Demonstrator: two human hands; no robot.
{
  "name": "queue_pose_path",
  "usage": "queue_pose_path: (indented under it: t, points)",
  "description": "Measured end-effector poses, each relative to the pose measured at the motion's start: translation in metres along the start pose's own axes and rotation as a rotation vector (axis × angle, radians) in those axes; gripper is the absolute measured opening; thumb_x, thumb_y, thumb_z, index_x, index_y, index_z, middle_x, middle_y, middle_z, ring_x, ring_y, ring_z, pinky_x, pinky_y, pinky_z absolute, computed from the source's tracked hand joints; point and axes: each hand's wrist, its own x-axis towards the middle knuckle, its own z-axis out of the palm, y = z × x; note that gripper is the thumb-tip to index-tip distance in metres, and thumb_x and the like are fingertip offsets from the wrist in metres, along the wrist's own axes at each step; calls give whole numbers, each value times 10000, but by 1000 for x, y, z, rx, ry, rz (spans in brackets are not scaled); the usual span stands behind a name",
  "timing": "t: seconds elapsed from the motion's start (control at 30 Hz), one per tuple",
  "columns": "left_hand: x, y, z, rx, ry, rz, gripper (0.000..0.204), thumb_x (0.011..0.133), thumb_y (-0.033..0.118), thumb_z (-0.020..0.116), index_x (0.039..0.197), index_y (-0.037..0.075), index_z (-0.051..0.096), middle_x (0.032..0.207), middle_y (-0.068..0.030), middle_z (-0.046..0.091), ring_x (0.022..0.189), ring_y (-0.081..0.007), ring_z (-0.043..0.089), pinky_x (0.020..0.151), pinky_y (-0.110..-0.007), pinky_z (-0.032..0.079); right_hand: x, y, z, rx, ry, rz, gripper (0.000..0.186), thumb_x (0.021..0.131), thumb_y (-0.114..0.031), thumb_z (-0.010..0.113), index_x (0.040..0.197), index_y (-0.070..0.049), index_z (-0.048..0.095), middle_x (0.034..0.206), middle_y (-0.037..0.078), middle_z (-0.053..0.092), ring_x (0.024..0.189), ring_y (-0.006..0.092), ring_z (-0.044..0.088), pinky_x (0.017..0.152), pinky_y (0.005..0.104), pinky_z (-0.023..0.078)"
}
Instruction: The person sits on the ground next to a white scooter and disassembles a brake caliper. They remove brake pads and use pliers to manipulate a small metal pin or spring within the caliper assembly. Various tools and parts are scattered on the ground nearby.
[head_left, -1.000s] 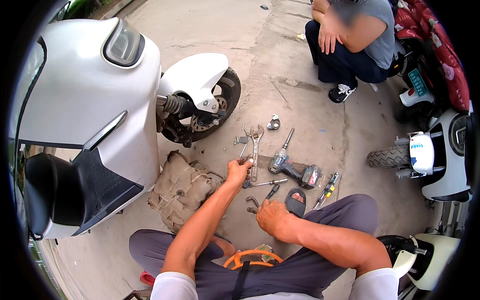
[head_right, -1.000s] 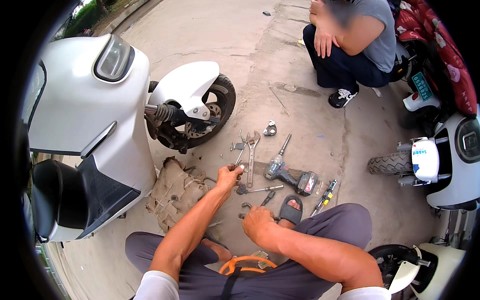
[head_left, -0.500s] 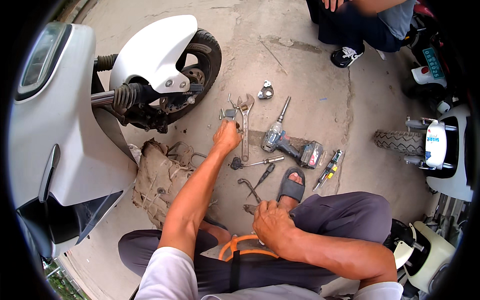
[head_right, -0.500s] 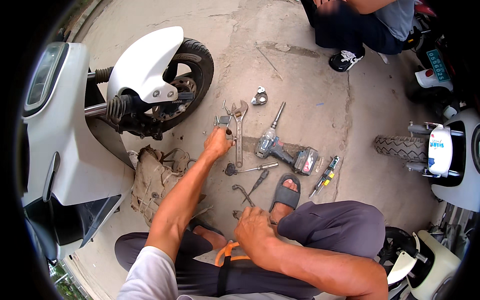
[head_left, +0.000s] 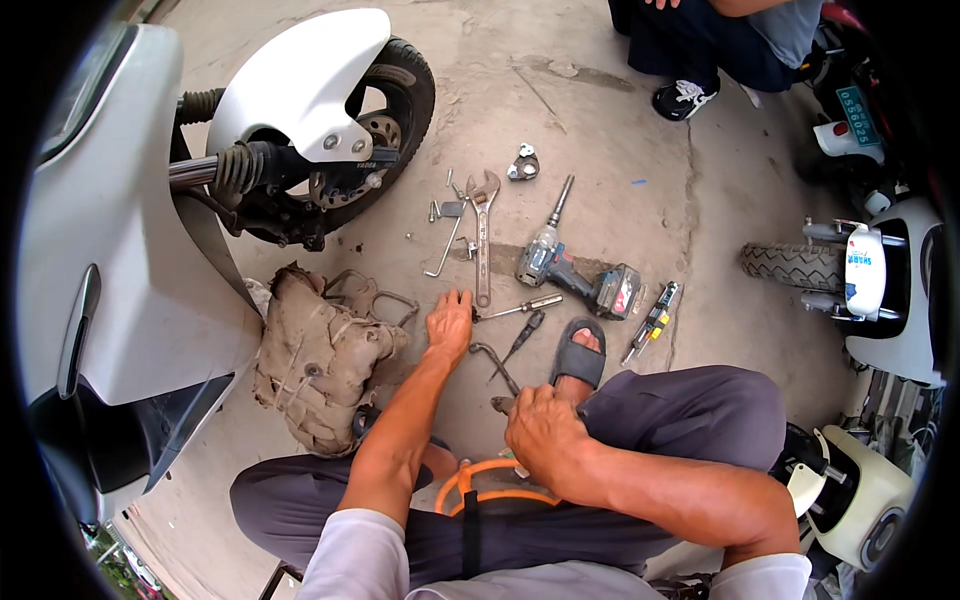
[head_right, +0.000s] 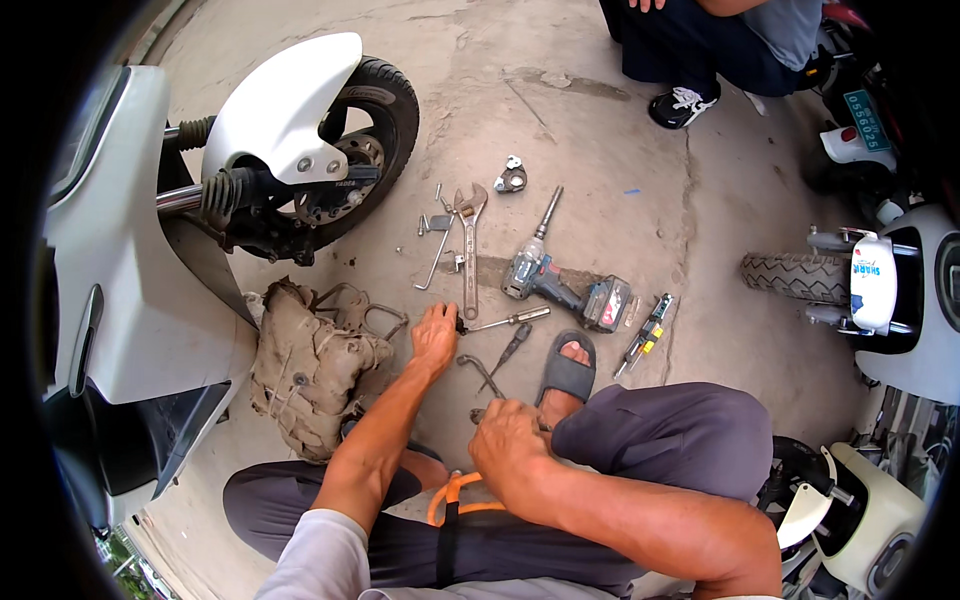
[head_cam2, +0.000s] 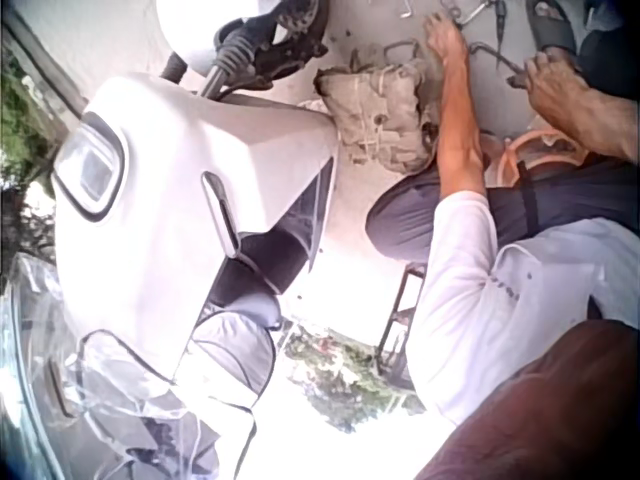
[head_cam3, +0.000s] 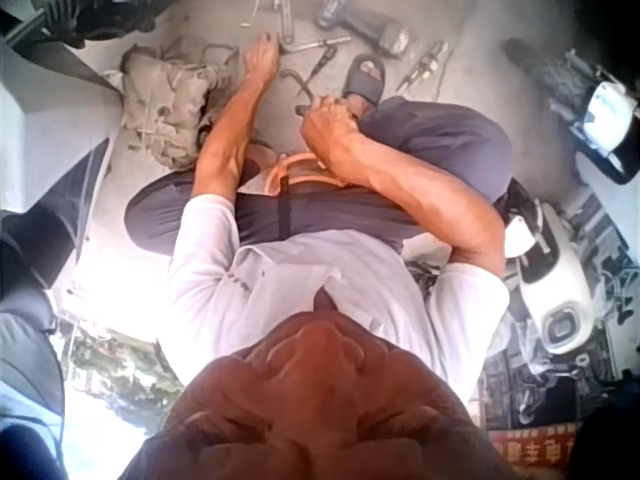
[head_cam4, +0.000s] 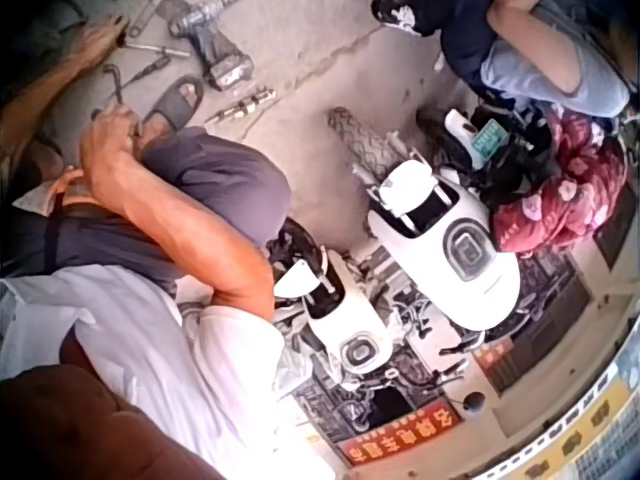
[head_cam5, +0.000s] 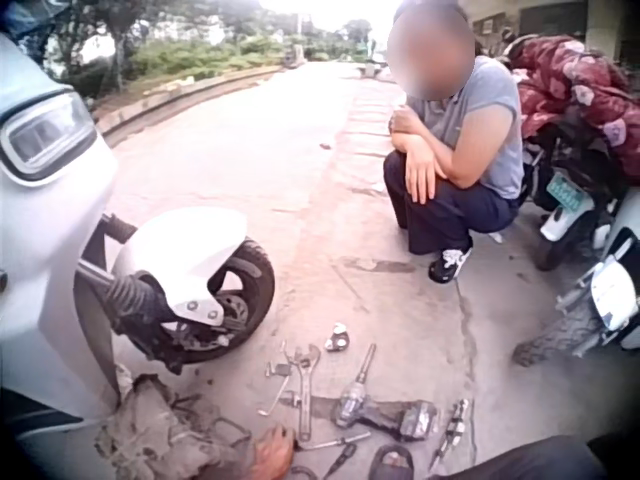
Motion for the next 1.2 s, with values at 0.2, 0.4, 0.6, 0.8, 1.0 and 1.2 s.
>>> queue_pose_path:
  t: [0.2,0.4,0.6,0.8,1.0,1.2]
  points:
    - [-10,2,-34,-173,-67,-137,245,845,61,658,1077,46,582,1031,-224,690,1036,-427,637,836,-543,522,11,-9,7,-24,9,48,227,874,-128,610,1012,24,706,970,135,628,885,263,616,605,356,514]
    - [-9,-7,-44,-196,-158,-70,284,841,35,639,1125,45,618,1097,-241,694,1061,-431,656,874,-538,522,19,-32,42,223,273,39,278,914,-148,570,1104,15,691,1049,158,643,976,308,629,758,453,523]
    - [-15,-10,-5,-6,35,56,265,885,44,560,1135,83,639,1036,-165,687,1048,-353,645,825,-487,558,-2,-34,4,20,25,-67,318,922,-169,568,1162,9,676,1080,131,655,987,300,633,763,504,467]
    - [-20,-11,13,30,159,68,248,898,83,562,1132,95,644,1044,-127,652,1044,-305,620,807,-429,561,-2,-41,-10,118,-39,-71,348,947,-251,597,1199,-29,688,1161,187,648,1094,386,616,948,657,424]
    - [-21,-4,-2,22,190,91,121,884,91,579,997,80,621,1047,-99,646,1048,-303,589,816,-444,516,-13,-33,-6,10,273,-70,248,880,-202,597,1001,-16,708,916,107,657,862,255,625,706,411,442]
    - [4,32,-43,-290,495,178,242,767,86,746,974,70,622,993,-100,644,1058,-315,563,882,-450,461,-22,-34,-12,24,351,-95,216,868,-216,604,936,-35,702,855,95,615,792,236,584,699,408,434]
